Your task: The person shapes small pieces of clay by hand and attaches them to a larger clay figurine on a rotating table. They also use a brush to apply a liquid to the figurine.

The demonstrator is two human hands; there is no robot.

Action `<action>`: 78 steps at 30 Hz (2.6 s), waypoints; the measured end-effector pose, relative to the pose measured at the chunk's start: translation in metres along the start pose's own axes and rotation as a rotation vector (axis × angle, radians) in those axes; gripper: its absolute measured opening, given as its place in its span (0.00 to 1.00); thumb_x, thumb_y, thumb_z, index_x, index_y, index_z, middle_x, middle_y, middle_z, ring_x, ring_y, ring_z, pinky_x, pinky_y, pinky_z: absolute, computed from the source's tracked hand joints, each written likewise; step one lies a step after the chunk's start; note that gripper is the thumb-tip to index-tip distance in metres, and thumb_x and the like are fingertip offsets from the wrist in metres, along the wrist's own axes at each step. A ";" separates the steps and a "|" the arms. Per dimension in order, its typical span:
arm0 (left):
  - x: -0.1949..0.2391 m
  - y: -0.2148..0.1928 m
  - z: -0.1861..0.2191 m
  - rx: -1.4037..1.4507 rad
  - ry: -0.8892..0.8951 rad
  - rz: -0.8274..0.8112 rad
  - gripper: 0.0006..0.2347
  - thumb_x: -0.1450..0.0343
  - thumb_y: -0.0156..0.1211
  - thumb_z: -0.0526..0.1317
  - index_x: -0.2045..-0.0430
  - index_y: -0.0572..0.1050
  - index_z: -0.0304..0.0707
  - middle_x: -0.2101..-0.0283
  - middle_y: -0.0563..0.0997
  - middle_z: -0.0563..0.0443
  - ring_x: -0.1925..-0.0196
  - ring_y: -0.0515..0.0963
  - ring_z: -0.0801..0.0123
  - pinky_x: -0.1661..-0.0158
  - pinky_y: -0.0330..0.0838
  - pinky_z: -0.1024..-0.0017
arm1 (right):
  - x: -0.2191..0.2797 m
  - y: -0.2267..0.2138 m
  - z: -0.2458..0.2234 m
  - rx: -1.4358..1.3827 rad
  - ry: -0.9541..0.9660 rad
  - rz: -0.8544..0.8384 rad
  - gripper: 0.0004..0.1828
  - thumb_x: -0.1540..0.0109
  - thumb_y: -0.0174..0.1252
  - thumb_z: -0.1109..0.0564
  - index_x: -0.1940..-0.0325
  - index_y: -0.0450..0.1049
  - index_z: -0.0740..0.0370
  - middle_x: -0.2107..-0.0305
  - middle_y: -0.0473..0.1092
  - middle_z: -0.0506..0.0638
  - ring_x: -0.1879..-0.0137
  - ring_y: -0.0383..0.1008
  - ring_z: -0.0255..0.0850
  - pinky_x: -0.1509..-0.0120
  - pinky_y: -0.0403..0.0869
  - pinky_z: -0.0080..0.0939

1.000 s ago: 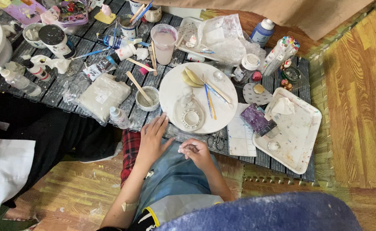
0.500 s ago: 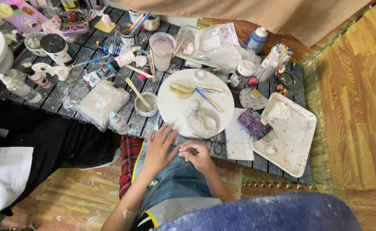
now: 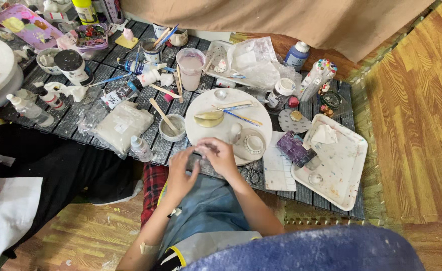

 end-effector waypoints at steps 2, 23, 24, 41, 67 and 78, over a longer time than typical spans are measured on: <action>-0.006 -0.001 -0.009 0.000 -0.058 0.038 0.22 0.31 0.63 0.35 0.41 0.70 0.33 0.43 0.77 0.38 0.40 0.74 0.46 0.39 0.63 0.56 | -0.019 -0.002 0.008 0.000 -0.014 -0.003 0.09 0.33 0.59 0.67 0.48 0.75 0.70 0.58 0.79 0.52 0.54 0.79 0.33 0.54 0.76 0.30; 0.003 0.013 -0.005 -0.041 -0.044 -0.148 0.25 0.32 0.65 0.39 0.39 0.69 0.36 0.35 0.73 0.42 0.36 0.74 0.51 0.41 0.62 0.56 | -0.026 -0.007 0.009 0.085 -0.056 0.043 0.12 0.37 0.58 0.71 0.49 0.73 0.68 0.57 0.77 0.50 0.51 0.79 0.33 0.47 0.78 0.33; 0.005 0.015 -0.006 -0.097 -0.038 -0.165 0.25 0.32 0.65 0.40 0.39 0.69 0.37 0.34 0.73 0.43 0.37 0.74 0.52 0.42 0.62 0.56 | -0.024 -0.006 0.006 0.129 -0.094 0.028 0.11 0.36 0.58 0.71 0.50 0.73 0.69 0.58 0.77 0.51 0.51 0.78 0.33 0.47 0.77 0.33; -0.018 0.026 -0.038 -0.521 0.018 -0.261 0.18 0.33 0.63 0.44 0.52 0.74 0.36 0.47 0.78 0.46 0.42 0.78 0.54 0.47 0.65 0.51 | -0.025 0.030 -0.014 0.259 -0.176 0.106 0.09 0.34 0.55 0.68 0.50 0.76 0.65 0.62 0.78 0.49 0.59 0.78 0.31 0.56 0.76 0.32; 0.001 0.016 -0.058 -0.193 -0.103 0.003 0.17 0.37 0.65 0.33 0.53 0.76 0.31 0.51 0.79 0.36 0.44 0.75 0.43 0.45 0.65 0.54 | -0.027 0.089 -0.075 0.639 -0.529 -0.032 0.08 0.39 0.66 0.63 0.56 0.80 0.54 0.59 0.78 0.46 0.54 0.81 0.39 0.51 0.79 0.37; 0.028 0.011 -0.052 0.739 -0.505 0.006 0.08 0.24 0.55 0.30 0.52 0.74 0.32 0.55 0.80 0.53 0.54 0.78 0.79 0.52 0.72 0.78 | 0.049 0.037 -0.090 0.423 -0.380 0.178 0.18 0.37 0.56 0.72 0.45 0.75 0.61 0.47 0.76 0.52 0.34 0.74 0.51 0.32 0.73 0.45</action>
Point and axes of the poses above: each hand's wrist, its own x-axis away from the middle knuckle, its own y-axis out of the palm, z = x × y, the point moved 10 cm from there along -x, towards the middle knuckle
